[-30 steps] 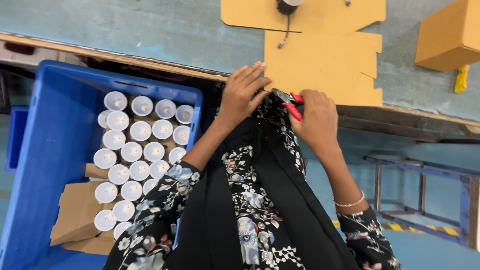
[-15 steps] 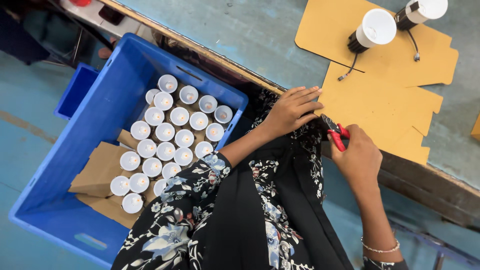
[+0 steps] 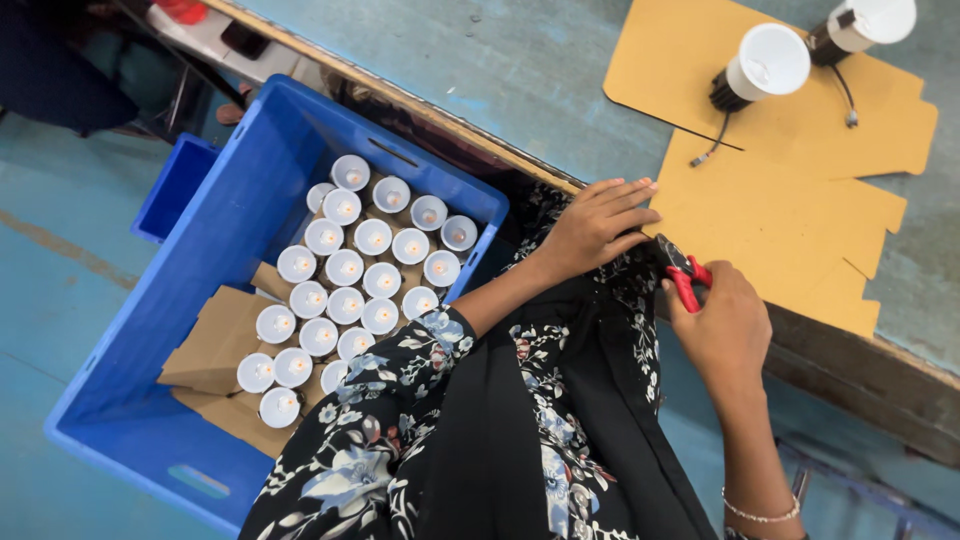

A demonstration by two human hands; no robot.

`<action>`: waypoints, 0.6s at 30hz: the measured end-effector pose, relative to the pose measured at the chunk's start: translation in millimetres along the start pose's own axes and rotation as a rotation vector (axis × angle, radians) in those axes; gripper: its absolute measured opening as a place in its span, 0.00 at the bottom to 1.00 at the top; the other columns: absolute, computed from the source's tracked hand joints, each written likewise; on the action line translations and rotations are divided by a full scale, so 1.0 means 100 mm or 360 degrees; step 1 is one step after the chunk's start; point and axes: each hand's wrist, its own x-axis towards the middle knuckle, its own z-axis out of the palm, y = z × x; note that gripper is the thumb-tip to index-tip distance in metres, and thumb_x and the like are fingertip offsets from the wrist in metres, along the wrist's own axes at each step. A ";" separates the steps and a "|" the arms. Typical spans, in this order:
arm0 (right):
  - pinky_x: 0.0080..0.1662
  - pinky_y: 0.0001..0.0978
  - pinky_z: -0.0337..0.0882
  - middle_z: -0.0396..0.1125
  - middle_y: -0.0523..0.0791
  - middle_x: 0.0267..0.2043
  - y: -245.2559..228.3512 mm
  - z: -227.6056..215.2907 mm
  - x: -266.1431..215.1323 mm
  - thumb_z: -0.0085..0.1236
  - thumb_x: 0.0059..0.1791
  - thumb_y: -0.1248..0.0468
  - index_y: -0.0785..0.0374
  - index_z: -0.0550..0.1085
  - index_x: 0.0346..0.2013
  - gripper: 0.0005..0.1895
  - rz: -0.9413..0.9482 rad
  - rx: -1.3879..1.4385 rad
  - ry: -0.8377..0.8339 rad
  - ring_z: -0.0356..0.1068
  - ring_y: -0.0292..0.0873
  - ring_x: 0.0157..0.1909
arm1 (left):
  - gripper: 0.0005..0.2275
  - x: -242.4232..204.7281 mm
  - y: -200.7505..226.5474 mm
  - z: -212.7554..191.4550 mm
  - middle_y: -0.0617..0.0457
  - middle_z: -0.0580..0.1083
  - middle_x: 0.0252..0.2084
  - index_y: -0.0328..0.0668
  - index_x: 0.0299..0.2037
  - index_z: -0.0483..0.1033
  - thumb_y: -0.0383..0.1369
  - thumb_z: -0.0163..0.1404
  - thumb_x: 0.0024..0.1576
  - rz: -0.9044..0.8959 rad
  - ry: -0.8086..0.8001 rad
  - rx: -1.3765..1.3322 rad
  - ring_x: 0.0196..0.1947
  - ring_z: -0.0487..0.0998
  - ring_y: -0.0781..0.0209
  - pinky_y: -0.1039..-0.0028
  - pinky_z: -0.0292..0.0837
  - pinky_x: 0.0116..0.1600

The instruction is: The person opens a cardboard box and removes metal spring clips, then uses wire cutters to trim wires on a white light fixture. They continue to handle and inspect the spring clips from the box while the light fixture and cutters remain on the table.

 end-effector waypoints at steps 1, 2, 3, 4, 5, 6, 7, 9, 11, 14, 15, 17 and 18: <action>0.42 0.49 0.70 0.70 0.51 0.35 0.00 0.00 0.00 0.67 0.48 0.52 0.65 0.73 0.40 0.20 -0.0004 0.0010 0.0005 0.71 0.56 0.39 | 0.13 0.01 0.00 0.01 0.50 0.71 0.65 0.46 0.52 0.78 0.35 0.59 0.58 -0.0004 -0.0007 -0.0015 0.70 0.67 0.57 0.61 0.61 0.73; 0.42 0.49 0.70 0.70 0.51 0.34 -0.01 0.00 0.00 0.68 0.47 0.52 0.65 0.73 0.40 0.20 -0.0007 0.0019 0.0010 0.71 0.56 0.39 | 0.13 0.01 -0.01 0.00 0.50 0.71 0.65 0.46 0.52 0.78 0.35 0.59 0.57 -0.0007 -0.0015 -0.0029 0.70 0.68 0.57 0.60 0.61 0.73; 0.42 0.49 0.70 0.69 0.51 0.34 0.00 0.00 0.00 0.68 0.47 0.52 0.66 0.73 0.40 0.21 -0.0011 0.0028 0.0017 0.71 0.56 0.39 | 0.13 0.01 -0.01 0.00 0.49 0.71 0.65 0.47 0.52 0.78 0.35 0.59 0.57 -0.0010 -0.0021 -0.0044 0.70 0.68 0.57 0.60 0.61 0.73; 0.43 0.49 0.70 0.70 0.51 0.34 0.00 -0.01 0.00 0.68 0.47 0.53 0.66 0.73 0.40 0.21 -0.0012 0.0043 0.0030 0.71 0.55 0.39 | 0.13 0.02 -0.01 0.00 0.49 0.71 0.65 0.47 0.52 0.78 0.35 0.59 0.57 -0.0009 -0.0022 -0.0039 0.69 0.68 0.57 0.60 0.61 0.73; 0.43 0.49 0.70 0.70 0.51 0.34 0.00 -0.01 0.00 0.68 0.46 0.53 0.66 0.73 0.40 0.21 -0.0017 0.0062 0.0043 0.71 0.55 0.39 | 0.14 0.02 -0.01 -0.01 0.49 0.71 0.65 0.47 0.52 0.78 0.35 0.60 0.57 -0.0010 -0.0023 -0.0029 0.69 0.68 0.57 0.60 0.61 0.72; 0.43 0.48 0.70 0.70 0.50 0.33 0.00 -0.02 0.00 0.68 0.46 0.53 0.66 0.73 0.40 0.21 -0.0021 0.0080 0.0057 0.72 0.55 0.39 | 0.14 0.02 0.00 -0.01 0.49 0.71 0.65 0.47 0.52 0.78 0.35 0.60 0.57 -0.0010 -0.0023 -0.0019 0.69 0.68 0.57 0.60 0.61 0.72; 0.43 0.48 0.71 0.70 0.50 0.34 -0.01 -0.02 0.00 0.68 0.46 0.53 0.66 0.73 0.40 0.21 -0.0004 0.0107 0.0050 0.72 0.55 0.39 | 0.14 0.03 0.00 -0.02 0.49 0.71 0.65 0.47 0.52 0.78 0.35 0.60 0.57 -0.0010 -0.0018 -0.0022 0.69 0.68 0.56 0.60 0.61 0.72; 0.43 0.48 0.71 0.71 0.51 0.34 -0.01 -0.04 0.01 0.68 0.45 0.52 0.66 0.73 0.41 0.21 0.0029 0.0162 0.0038 0.72 0.55 0.39 | 0.14 0.04 0.02 -0.03 0.50 0.71 0.65 0.47 0.52 0.78 0.35 0.60 0.57 -0.0010 -0.0008 -0.0028 0.69 0.69 0.56 0.61 0.62 0.72; 0.40 0.48 0.71 0.71 0.51 0.33 0.01 -0.05 0.03 0.69 0.45 0.51 0.65 0.74 0.41 0.23 0.0186 0.0228 -0.0074 0.72 0.55 0.38 | 0.14 0.05 0.04 -0.04 0.50 0.72 0.65 0.47 0.52 0.78 0.34 0.61 0.56 -0.0018 -0.0006 -0.0025 0.69 0.69 0.56 0.61 0.62 0.72; 0.39 0.46 0.71 0.72 0.52 0.31 0.07 -0.06 0.07 0.70 0.43 0.49 0.64 0.75 0.42 0.24 0.0352 0.0395 -0.0195 0.73 0.54 0.34 | 0.15 0.06 0.05 -0.06 0.50 0.72 0.65 0.47 0.53 0.78 0.33 0.61 0.56 -0.0010 -0.0012 -0.0018 0.69 0.69 0.56 0.61 0.62 0.72; 0.39 0.44 0.71 0.72 0.52 0.30 0.10 -0.05 0.07 0.70 0.43 0.48 0.63 0.76 0.42 0.24 0.0399 0.0460 -0.0231 0.73 0.53 0.32 | 0.15 0.06 0.05 -0.06 0.50 0.72 0.65 0.47 0.54 0.78 0.33 0.61 0.56 -0.0005 -0.0018 -0.0019 0.69 0.69 0.56 0.61 0.62 0.72; 0.38 0.41 0.71 0.72 0.52 0.30 0.16 -0.01 0.08 0.71 0.42 0.48 0.64 0.76 0.42 0.25 0.0367 0.0542 -0.0200 0.73 0.51 0.32 | 0.16 0.07 0.05 -0.05 0.49 0.71 0.66 0.47 0.55 0.78 0.33 0.61 0.56 -0.0008 -0.0020 -0.0017 0.68 0.69 0.55 0.61 0.62 0.72; 0.38 0.39 0.71 0.72 0.52 0.30 0.19 0.02 0.08 0.71 0.42 0.48 0.65 0.76 0.42 0.26 0.0352 0.0582 -0.0184 0.73 0.50 0.31 | 0.17 0.06 0.05 -0.05 0.49 0.71 0.66 0.47 0.55 0.78 0.33 0.61 0.56 -0.0011 -0.0022 -0.0017 0.68 0.69 0.55 0.60 0.61 0.72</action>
